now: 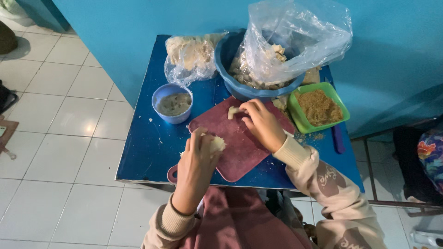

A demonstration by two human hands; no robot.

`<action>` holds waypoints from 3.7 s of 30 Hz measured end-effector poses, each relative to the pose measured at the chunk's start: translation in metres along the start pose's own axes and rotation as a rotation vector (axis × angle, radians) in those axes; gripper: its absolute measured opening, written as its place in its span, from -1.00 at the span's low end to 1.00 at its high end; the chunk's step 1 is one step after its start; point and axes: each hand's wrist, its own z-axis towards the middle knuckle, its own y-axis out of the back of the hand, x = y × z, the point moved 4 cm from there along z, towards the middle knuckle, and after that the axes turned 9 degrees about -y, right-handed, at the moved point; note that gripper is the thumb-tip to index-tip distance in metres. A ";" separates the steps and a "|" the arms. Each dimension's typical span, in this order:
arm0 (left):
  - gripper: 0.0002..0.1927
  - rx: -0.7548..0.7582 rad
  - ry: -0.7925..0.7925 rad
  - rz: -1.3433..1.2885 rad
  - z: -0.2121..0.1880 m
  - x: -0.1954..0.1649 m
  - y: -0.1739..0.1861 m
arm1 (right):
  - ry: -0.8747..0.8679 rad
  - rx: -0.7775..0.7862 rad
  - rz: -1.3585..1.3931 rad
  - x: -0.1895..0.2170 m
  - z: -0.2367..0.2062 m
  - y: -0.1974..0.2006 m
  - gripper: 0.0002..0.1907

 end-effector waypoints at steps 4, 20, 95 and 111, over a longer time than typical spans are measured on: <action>-0.68 -0.060 0.007 -0.041 0.003 -0.001 0.003 | 0.065 0.037 -0.062 0.024 -0.024 -0.003 -0.86; -0.88 -0.084 0.087 -0.278 -0.002 0.032 0.005 | 0.418 0.010 -0.102 0.077 -0.075 -0.028 -0.49; -0.67 -0.030 -0.236 -0.010 -0.019 -0.037 -0.071 | 0.343 0.087 -0.458 0.015 -0.056 0.054 -0.69; -0.68 -0.037 -0.221 -0.025 -0.021 -0.034 -0.076 | 0.497 -0.043 -0.831 0.022 -0.060 0.051 -0.66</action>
